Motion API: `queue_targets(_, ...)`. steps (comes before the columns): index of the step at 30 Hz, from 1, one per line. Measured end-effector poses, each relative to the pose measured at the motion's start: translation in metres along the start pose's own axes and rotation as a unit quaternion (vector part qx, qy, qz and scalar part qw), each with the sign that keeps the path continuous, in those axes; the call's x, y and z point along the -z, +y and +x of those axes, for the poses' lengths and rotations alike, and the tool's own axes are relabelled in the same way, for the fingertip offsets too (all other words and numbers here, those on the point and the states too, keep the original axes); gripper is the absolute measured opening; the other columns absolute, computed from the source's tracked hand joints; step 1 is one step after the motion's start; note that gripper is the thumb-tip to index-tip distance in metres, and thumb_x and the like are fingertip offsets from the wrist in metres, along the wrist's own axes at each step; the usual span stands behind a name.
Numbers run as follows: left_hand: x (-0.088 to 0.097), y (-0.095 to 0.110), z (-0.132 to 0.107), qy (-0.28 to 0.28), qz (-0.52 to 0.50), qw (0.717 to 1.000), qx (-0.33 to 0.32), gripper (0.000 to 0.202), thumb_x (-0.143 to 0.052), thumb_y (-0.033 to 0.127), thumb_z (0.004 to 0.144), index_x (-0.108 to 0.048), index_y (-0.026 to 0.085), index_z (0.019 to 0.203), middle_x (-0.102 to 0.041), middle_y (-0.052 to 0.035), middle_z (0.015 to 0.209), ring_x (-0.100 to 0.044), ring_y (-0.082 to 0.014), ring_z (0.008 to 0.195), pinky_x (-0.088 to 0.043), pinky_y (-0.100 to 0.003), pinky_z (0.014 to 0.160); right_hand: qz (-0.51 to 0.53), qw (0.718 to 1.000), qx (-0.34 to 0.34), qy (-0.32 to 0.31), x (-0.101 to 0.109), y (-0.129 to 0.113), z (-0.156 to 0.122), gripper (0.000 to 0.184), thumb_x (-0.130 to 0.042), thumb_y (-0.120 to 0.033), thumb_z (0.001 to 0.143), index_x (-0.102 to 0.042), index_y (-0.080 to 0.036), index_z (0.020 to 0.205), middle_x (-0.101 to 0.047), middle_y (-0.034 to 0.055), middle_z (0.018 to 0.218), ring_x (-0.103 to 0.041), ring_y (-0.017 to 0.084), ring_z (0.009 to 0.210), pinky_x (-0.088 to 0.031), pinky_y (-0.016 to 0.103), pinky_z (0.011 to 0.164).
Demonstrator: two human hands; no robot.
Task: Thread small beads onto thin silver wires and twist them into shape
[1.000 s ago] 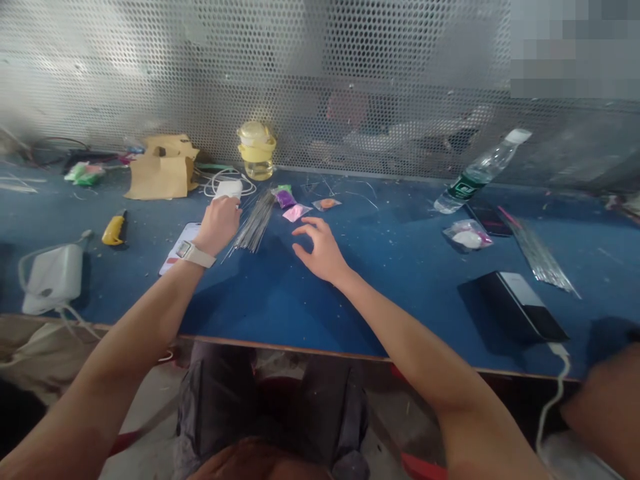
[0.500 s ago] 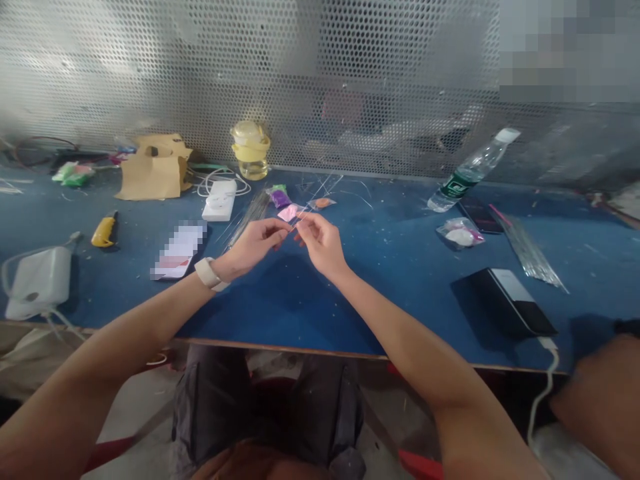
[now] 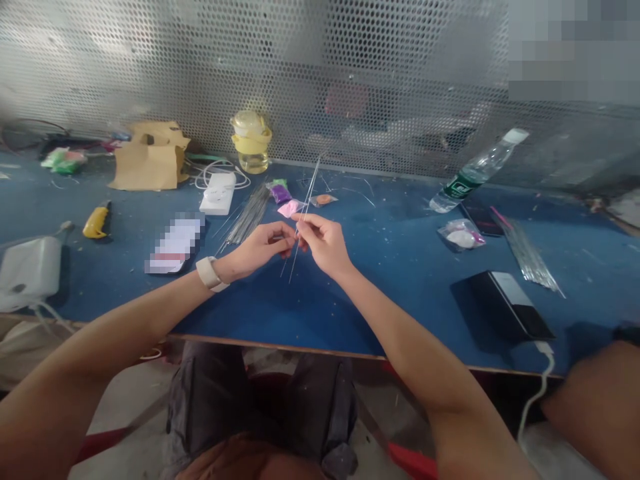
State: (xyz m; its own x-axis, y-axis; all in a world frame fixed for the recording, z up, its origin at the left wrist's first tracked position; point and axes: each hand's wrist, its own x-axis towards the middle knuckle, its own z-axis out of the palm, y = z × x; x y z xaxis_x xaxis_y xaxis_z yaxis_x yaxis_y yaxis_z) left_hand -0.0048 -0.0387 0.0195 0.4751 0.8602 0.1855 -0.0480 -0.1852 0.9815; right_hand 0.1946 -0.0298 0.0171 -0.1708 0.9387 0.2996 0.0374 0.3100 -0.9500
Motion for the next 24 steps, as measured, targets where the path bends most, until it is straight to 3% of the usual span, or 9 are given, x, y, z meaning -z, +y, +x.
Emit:
queue_targets(5,-0.002,0.003,-0.001,-0.005,-0.003,1.000,-0.001,0.010,-0.072,0.026,0.100,-0.070,0.017,0.095,-0.071,-0.0020,0.085,-0.064,-0.0097,0.072,-0.053,-0.026,0.071,0.047,0.999,-0.005,-0.008,-0.001,-0.003,0.000,0.043,-0.090,-0.064,0.090,-0.083,-0.022,0.096,-0.071,-0.0015,0.070,-0.063,0.013,0.054,-0.051,0.031,0.052)
queue_targets(8,-0.001,0.002,0.000,-0.005,-0.004,1.000,0.011,0.009,-0.073,0.023,0.096,-0.070,0.016,0.091,-0.069,-0.0006,0.080,-0.063,-0.0096,0.070,-0.052,-0.026,0.070,0.044,0.999,-0.009,-0.014,-0.002,-0.006,-0.001,0.043,-0.090,-0.064,0.089,-0.082,-0.022,0.093,-0.071,-0.0019,0.069,-0.062,0.013,0.053,-0.051,0.030,0.052)
queue_targets(11,0.003,0.002,0.001,0.035,-0.004,0.999,0.001,0.014,-0.075,0.029,0.097,-0.071,0.016,0.094,-0.070,-0.0014,0.084,-0.064,-0.0102,0.072,-0.053,-0.026,0.070,0.030,0.999,-0.005,-0.029,-0.002,-0.010,-0.003,0.044,-0.089,-0.066,0.091,-0.083,-0.021,0.092,-0.069,-0.0023,0.065,-0.062,0.013,0.053,-0.052,0.030,0.053)
queue_targets(15,0.011,0.005,0.003,0.091,-0.028,0.994,-0.045,0.021,-0.076,0.034,0.100,-0.075,0.016,0.111,-0.075,-0.0041,0.095,-0.070,-0.0127,0.082,-0.058,-0.028,0.076,0.056,0.996,-0.025,-0.059,-0.004,-0.015,-0.007,0.044,-0.091,-0.065,0.089,-0.084,-0.021,0.089,-0.068,-0.0017,0.066,-0.061,0.011,0.052,-0.051,0.028,0.051)
queue_targets(19,0.012,0.014,0.002,0.062,-0.055,0.993,-0.085,0.029,-0.079,0.037,0.100,-0.078,0.018,0.122,-0.076,-0.0062,0.105,-0.071,-0.0141,0.091,-0.059,-0.027,0.080,0.112,0.988,-0.057,-0.090,-0.006,-0.018,-0.012,0.040,-0.093,-0.061,0.089,-0.086,-0.023,0.092,-0.069,-0.0021,0.064,-0.060,0.012,0.052,-0.051,0.027,0.049)
queue_targets(24,0.007,0.023,-0.003,0.042,-0.040,0.994,-0.091,0.025,-0.082,0.039,0.100,-0.078,0.019,0.114,-0.074,-0.0038,0.099,-0.065,-0.0107,0.079,-0.059,-0.028,0.079,0.109,0.982,-0.063,-0.138,-0.007,-0.021,-0.016,0.041,-0.093,-0.062,0.089,-0.087,-0.021,0.090,-0.069,-0.0015,0.063,-0.062,0.012,0.052,-0.051,0.027,0.048)
